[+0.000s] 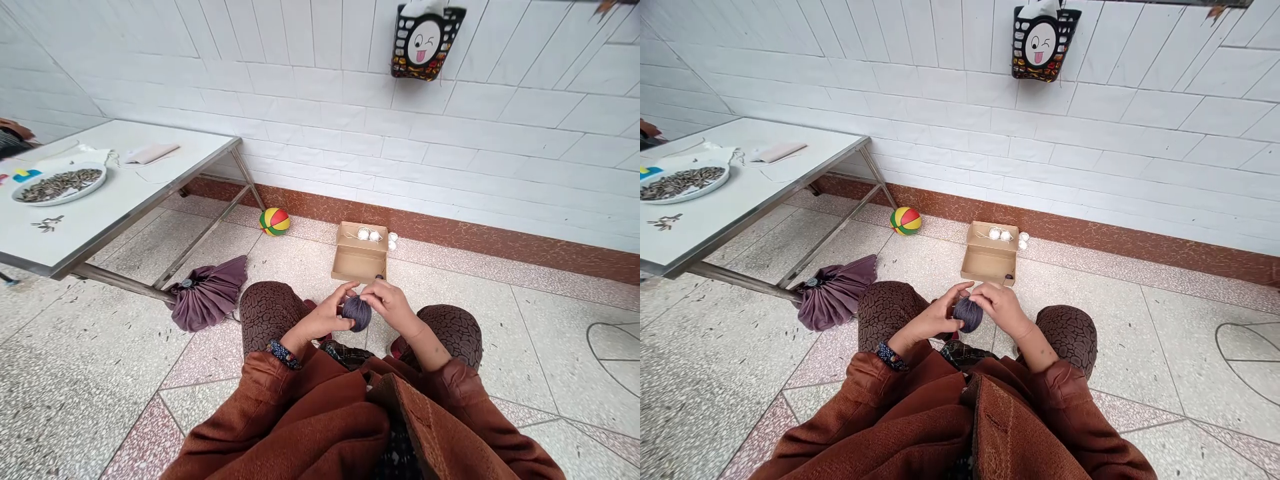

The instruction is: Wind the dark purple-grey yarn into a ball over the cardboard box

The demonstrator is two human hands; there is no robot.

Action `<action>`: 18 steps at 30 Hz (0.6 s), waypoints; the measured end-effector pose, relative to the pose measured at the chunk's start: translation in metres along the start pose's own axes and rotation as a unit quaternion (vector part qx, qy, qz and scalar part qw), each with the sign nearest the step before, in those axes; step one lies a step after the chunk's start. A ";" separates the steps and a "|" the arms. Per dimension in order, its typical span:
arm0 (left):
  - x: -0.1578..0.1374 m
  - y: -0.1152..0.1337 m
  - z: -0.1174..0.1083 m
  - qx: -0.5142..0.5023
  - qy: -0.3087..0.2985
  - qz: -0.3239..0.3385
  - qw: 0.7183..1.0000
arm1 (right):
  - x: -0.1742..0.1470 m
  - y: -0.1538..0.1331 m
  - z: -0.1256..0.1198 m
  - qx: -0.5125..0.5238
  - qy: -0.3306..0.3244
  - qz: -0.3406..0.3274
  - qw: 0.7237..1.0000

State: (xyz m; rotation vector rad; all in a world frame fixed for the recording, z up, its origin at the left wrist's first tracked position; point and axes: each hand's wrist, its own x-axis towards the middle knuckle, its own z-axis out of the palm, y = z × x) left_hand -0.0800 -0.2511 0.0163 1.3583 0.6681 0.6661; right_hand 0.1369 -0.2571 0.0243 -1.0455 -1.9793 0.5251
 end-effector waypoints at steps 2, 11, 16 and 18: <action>-0.002 0.001 0.004 -0.076 -0.028 0.015 0.997 | 0.000 0.012 0.002 0.008 0.046 0.040 0.998; 0.004 0.011 0.002 -0.297 0.164 0.042 0.940 | -0.032 0.012 0.038 0.038 -0.021 0.070 0.997; 0.007 -0.002 -0.010 -0.134 0.289 0.024 0.948 | -0.030 -0.009 0.036 0.042 -0.120 -0.012 0.992; 0.006 -0.005 -0.011 -0.026 0.304 0.021 0.952 | -0.027 -0.017 0.030 0.048 -0.118 -0.029 0.991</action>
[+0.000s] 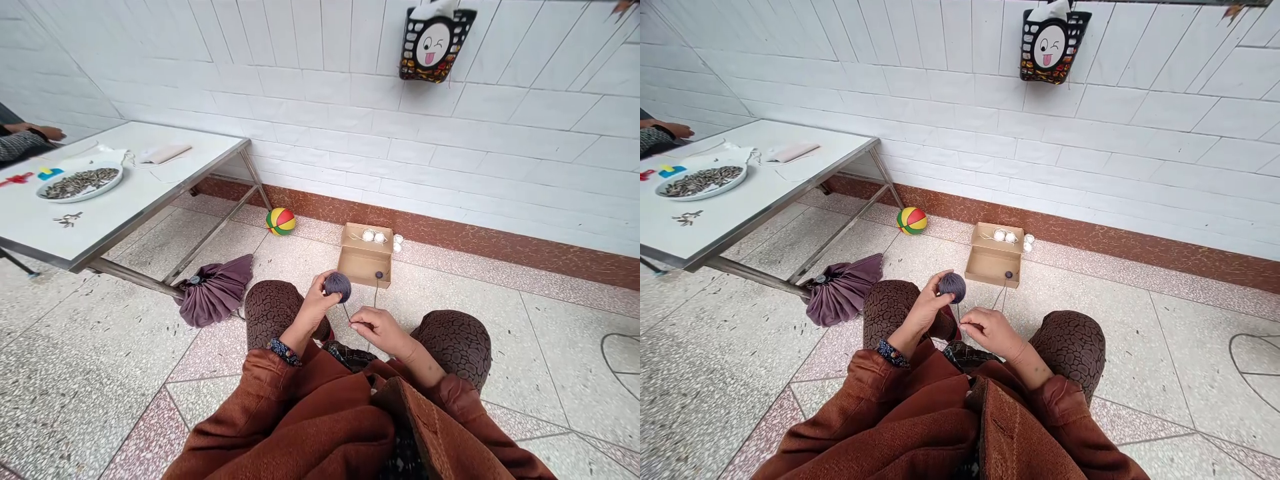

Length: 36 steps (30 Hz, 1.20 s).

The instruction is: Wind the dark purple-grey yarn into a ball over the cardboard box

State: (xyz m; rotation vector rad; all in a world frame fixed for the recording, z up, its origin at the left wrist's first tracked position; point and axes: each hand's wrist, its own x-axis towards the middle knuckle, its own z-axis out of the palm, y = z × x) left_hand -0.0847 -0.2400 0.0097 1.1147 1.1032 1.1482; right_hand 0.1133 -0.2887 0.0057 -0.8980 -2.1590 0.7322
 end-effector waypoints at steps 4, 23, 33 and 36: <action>-0.003 0.000 0.001 0.130 -0.074 0.045 0.988 | 0.008 -0.012 -0.019 -0.014 0.044 -0.018 0.999; -0.004 0.004 0.006 -0.190 -0.049 -0.036 0.980 | -0.002 0.023 0.022 -0.001 0.011 0.096 0.995; -0.003 -0.007 0.001 0.085 -0.064 0.032 0.994 | 0.017 -0.012 -0.020 -0.018 0.034 0.005 0.999; -0.007 -0.003 0.003 0.089 -0.153 0.031 0.984 | 0.033 -0.005 -0.037 -0.043 0.055 0.007 0.998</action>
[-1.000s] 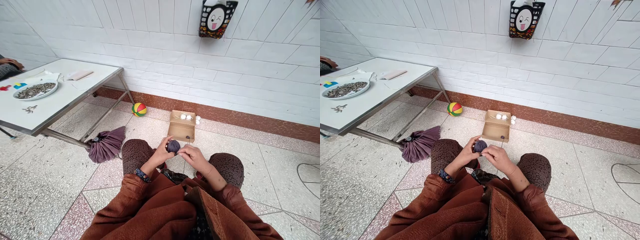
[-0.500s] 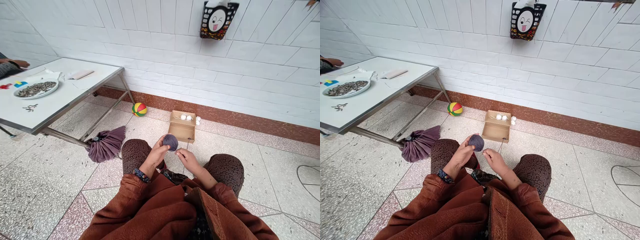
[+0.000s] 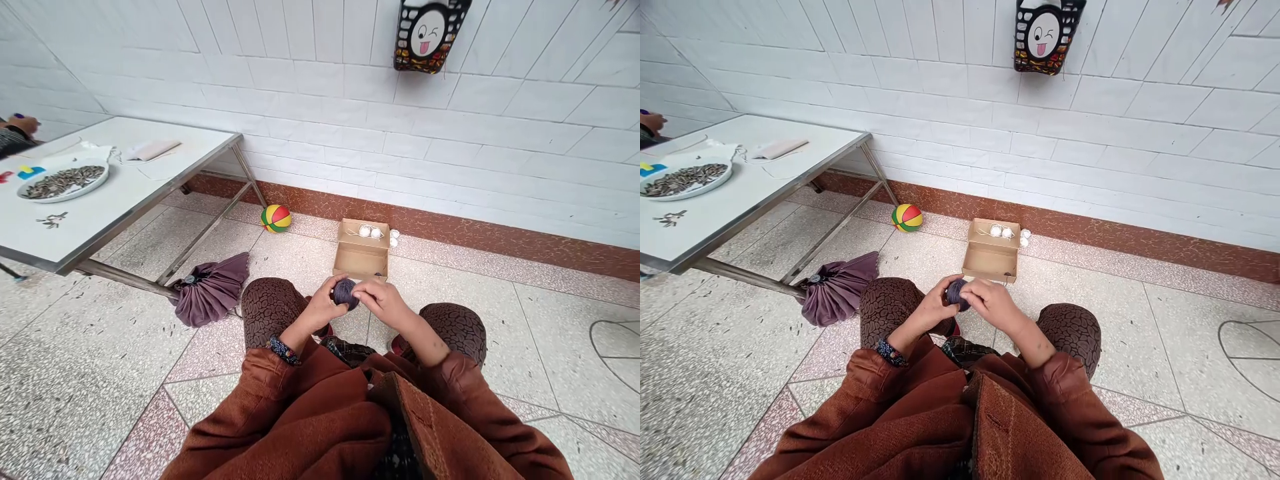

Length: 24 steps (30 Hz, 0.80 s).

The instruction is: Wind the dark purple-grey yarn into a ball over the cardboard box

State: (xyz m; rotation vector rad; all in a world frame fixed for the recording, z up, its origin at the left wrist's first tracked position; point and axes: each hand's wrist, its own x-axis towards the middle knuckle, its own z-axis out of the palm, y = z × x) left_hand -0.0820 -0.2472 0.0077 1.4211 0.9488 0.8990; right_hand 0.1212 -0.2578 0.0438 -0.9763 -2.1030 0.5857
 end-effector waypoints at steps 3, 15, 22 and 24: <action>-0.004 0.008 0.001 -0.046 -0.081 0.013 0.996 | 0.015 0.018 -0.003 -0.007 0.032 0.017 0.999; 0.005 0.008 -0.008 -0.209 0.112 -0.023 0.971 | -0.034 0.034 0.060 0.023 -0.044 0.090 0.995; 0.011 0.002 -0.011 -0.005 0.162 -0.020 0.987 | -0.028 0.001 0.040 0.021 -0.090 -0.008 0.996; 0.010 0.002 -0.011 0.040 0.139 -0.011 0.989 | -0.019 -0.007 0.027 0.016 -0.064 -0.017 0.998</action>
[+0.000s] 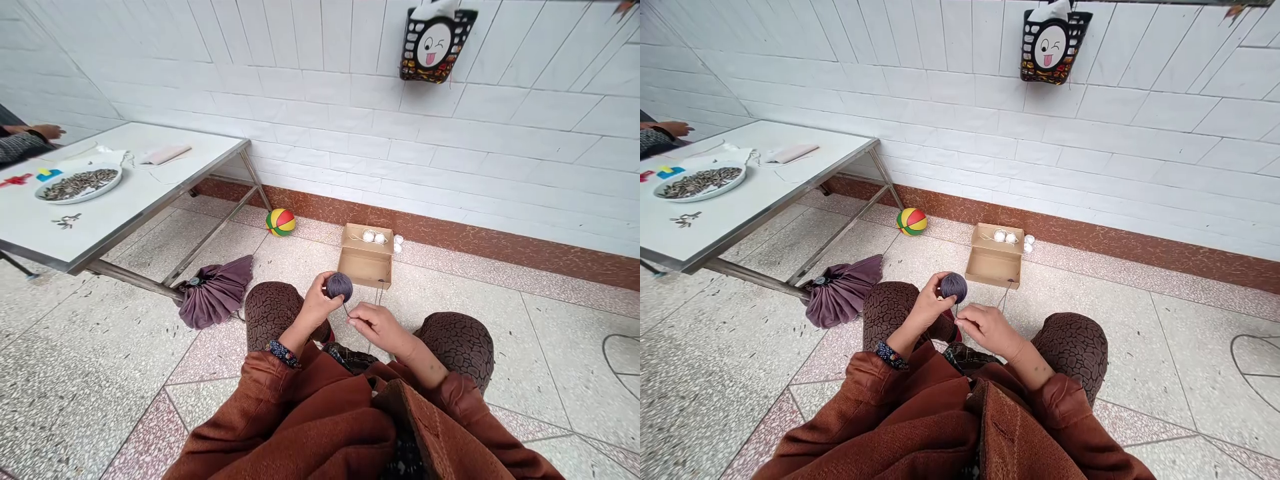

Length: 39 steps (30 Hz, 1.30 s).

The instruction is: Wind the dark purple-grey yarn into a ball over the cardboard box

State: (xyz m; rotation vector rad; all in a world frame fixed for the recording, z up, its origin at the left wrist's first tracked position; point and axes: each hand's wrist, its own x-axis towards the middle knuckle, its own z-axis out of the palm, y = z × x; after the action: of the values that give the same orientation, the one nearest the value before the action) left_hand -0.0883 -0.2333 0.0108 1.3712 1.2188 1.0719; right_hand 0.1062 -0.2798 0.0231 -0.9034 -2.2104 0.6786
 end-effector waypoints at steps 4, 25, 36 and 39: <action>-0.004 0.002 0.001 0.023 -0.092 0.028 0.995 | 0.022 0.001 -0.030 -0.020 0.051 -0.003 0.998; -0.009 0.007 0.007 -0.198 -0.017 -0.030 0.980 | -0.003 0.009 0.014 -0.029 -0.008 0.021 0.999; -0.017 0.012 0.001 -0.145 -0.231 0.023 0.962 | 0.035 0.014 -0.033 -0.018 0.109 0.009 0.994; -0.022 0.021 0.001 -0.242 -0.243 0.004 0.939 | 0.029 0.033 -0.017 -0.015 0.151 0.058 0.987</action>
State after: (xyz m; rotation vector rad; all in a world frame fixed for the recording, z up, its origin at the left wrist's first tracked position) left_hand -0.0865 -0.2554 0.0311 1.1540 0.5389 0.8879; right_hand 0.1157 -0.2336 0.0238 -1.0808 -1.9149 0.5241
